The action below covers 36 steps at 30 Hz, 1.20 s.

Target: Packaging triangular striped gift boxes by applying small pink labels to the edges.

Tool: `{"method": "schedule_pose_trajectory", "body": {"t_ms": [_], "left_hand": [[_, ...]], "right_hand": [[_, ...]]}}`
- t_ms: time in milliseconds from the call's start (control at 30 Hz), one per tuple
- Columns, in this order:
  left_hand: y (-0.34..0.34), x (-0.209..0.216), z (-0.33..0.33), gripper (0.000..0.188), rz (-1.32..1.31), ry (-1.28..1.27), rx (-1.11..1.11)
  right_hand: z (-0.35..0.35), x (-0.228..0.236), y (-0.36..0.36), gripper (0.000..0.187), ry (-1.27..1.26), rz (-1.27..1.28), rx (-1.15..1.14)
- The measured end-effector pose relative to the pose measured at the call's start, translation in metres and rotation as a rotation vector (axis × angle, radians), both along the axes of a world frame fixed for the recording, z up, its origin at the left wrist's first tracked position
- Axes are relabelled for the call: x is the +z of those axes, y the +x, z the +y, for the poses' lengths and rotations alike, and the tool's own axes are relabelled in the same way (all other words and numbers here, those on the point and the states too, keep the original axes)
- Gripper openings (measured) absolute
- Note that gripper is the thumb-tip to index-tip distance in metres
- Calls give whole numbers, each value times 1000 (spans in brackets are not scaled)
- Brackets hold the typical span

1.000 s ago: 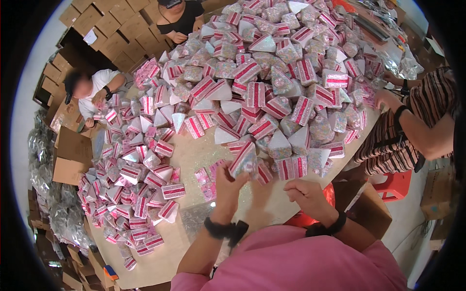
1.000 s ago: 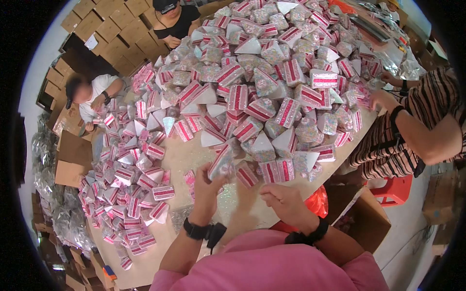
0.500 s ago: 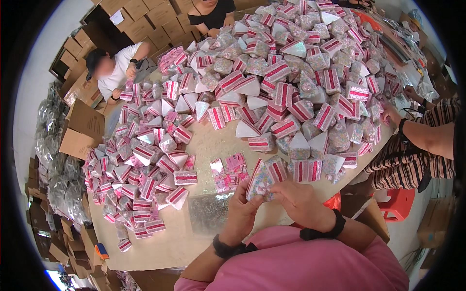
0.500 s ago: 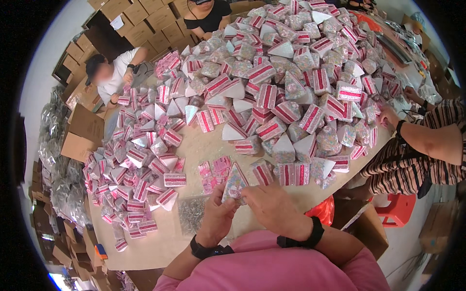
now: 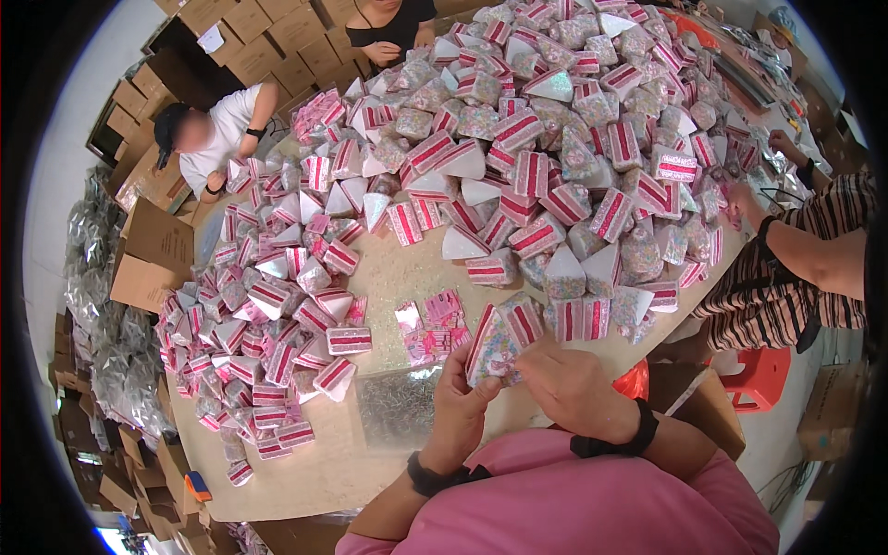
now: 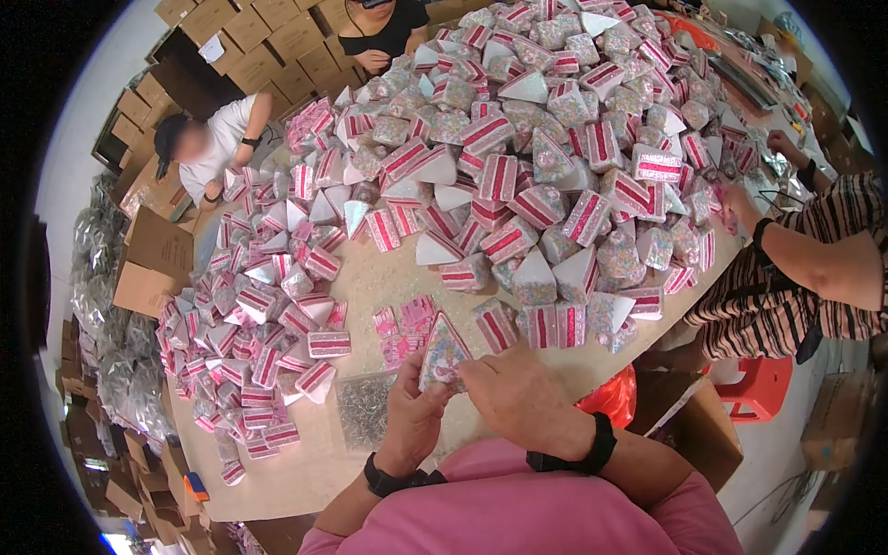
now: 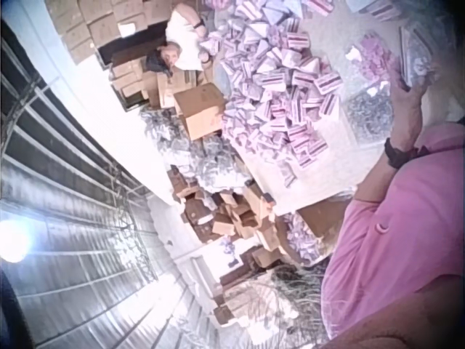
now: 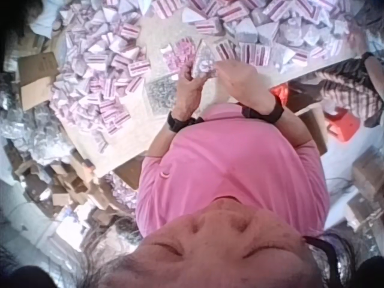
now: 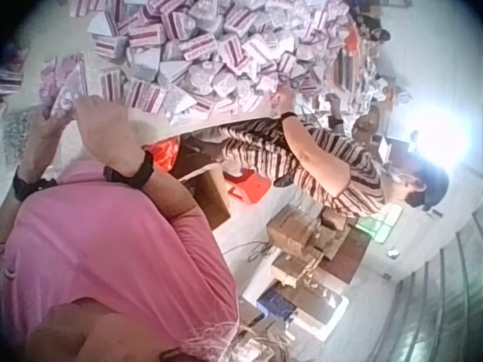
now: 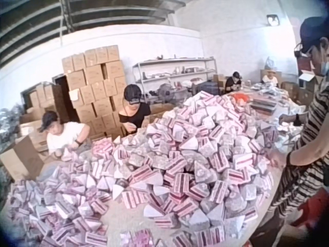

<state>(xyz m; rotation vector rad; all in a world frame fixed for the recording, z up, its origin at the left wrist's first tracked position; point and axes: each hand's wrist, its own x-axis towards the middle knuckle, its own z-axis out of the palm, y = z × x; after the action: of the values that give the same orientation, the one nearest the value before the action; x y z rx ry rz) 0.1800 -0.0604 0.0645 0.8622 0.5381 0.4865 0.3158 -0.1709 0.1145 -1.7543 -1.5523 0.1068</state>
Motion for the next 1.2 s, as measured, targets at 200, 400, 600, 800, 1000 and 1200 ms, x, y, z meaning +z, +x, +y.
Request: {"method": "schedule_pose_trajectory", "body": {"t_ms": [200,400,600,800,1000,1200], "left_hand": [[0,-1,0,66,15,14,-7],[1,0,1,66,23,101,-8],[3,9,-2,67,36,113,26],[3,8,-1,70,84,223,44],[3,5,-1,72,133,322,75],[2,4,-1,70,139,346,95]], "right_hand": [[0,-1,0,17,-24,-8,0],[-1,-2,1,14,-31,9,-2],[-2,-5,0,14,-49,15,-9],[-2,-7,2,14,-66,-15,-18],[-1,-6,1,13,-74,-55,-36],[0,-6,0,13,-88,-52,-34]]}}
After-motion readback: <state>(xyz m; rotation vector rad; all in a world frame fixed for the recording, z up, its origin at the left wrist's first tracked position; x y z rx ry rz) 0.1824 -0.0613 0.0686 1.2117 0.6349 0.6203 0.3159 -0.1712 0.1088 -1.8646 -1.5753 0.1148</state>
